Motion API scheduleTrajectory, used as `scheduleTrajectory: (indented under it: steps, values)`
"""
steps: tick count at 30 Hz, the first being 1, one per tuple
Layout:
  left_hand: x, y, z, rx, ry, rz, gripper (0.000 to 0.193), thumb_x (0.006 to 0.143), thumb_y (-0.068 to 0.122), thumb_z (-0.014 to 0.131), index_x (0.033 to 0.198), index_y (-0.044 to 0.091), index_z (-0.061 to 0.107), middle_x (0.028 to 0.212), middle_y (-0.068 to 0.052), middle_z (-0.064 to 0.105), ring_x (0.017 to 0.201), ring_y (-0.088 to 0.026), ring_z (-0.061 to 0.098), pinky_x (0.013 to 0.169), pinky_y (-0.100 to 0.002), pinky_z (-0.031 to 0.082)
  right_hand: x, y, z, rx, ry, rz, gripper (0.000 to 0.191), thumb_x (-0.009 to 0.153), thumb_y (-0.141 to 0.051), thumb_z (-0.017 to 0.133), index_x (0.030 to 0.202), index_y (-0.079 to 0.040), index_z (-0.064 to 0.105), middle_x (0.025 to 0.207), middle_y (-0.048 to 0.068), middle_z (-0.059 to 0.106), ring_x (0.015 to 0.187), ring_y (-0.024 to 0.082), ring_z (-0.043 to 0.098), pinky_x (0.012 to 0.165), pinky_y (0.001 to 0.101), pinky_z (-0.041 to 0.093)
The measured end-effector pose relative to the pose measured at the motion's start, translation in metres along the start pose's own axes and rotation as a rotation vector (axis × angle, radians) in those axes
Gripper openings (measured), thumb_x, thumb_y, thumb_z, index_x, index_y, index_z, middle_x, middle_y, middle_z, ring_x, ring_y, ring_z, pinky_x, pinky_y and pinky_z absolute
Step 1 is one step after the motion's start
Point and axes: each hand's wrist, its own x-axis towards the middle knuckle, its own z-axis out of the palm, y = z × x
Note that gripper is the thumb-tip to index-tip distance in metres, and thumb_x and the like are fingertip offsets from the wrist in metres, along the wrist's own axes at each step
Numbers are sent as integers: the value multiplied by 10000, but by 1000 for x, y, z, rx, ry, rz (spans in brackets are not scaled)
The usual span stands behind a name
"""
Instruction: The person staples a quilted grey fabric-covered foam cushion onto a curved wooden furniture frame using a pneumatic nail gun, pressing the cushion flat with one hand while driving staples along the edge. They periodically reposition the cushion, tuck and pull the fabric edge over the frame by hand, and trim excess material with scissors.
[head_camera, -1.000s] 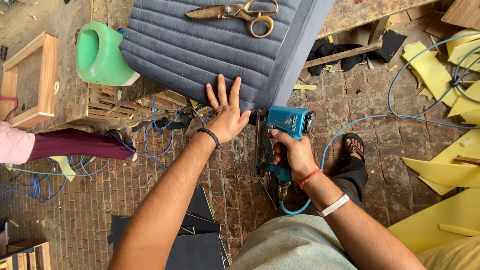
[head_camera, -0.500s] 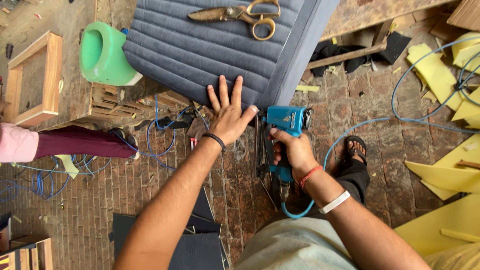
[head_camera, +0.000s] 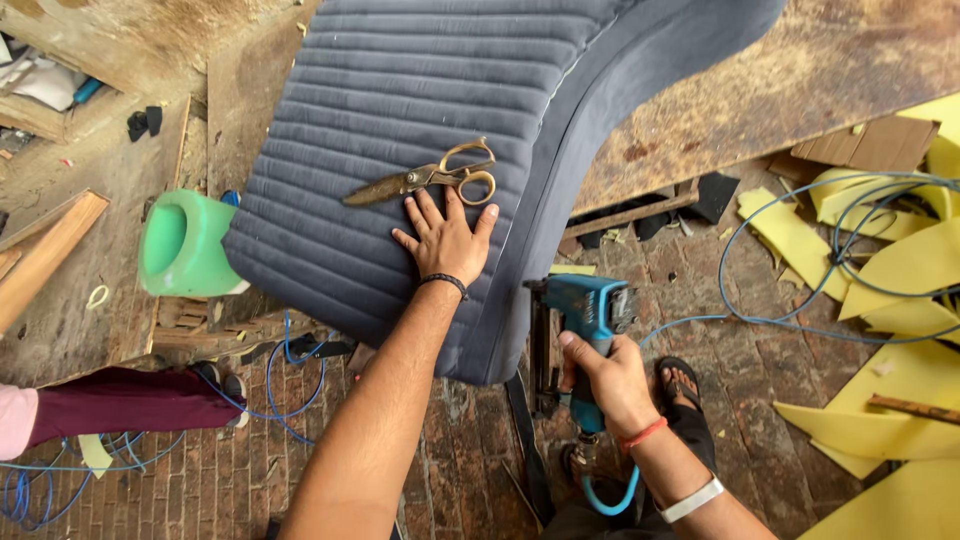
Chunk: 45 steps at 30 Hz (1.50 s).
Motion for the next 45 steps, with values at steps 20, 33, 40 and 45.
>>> scheduleTrajectory:
  steps: [20, 33, 40, 45]
  values:
    - [65, 33, 3, 176, -165, 123, 985, 929, 567, 625, 1643, 251, 24, 1671, -301, -65, 1519, -566, -49, 1054, -876, 88, 172, -92, 9, 223, -24, 165, 230, 866, -79, 629, 1047, 45, 698, 625, 55, 562, 481, 186, 556, 464, 360, 506]
    - [68, 33, -5, 146, -243, 108, 1130, 857, 460, 741, 1636, 267, -55, 1674, -272, -140, 1521, -553, -113, 1055, -886, 75, 163, -77, 11, 246, -86, 269, 216, 867, -80, 603, 1005, 49, 707, 610, 59, 557, 474, 191, 549, 450, 368, 499]
    - [70, 33, -9, 126, -321, 83, 1219, 815, 469, 794, 1623, 267, -96, 1672, -273, -177, 1522, -548, -147, 1078, -856, 51, 154, -79, 8, 200, -111, 301, 197, 871, -87, 615, 984, 49, 703, 609, 48, 544, 476, 176, 548, 451, 350, 497]
    - [30, -8, -20, 5, -190, 316, 1176, 807, 519, 784, 1649, 237, 13, 1709, -222, -69, 1579, -433, -62, 1184, -762, 13, 145, -77, 17, 105, -83, 303, 209, 863, -95, 629, 974, 64, 706, 602, 60, 565, 461, 189, 549, 437, 364, 497]
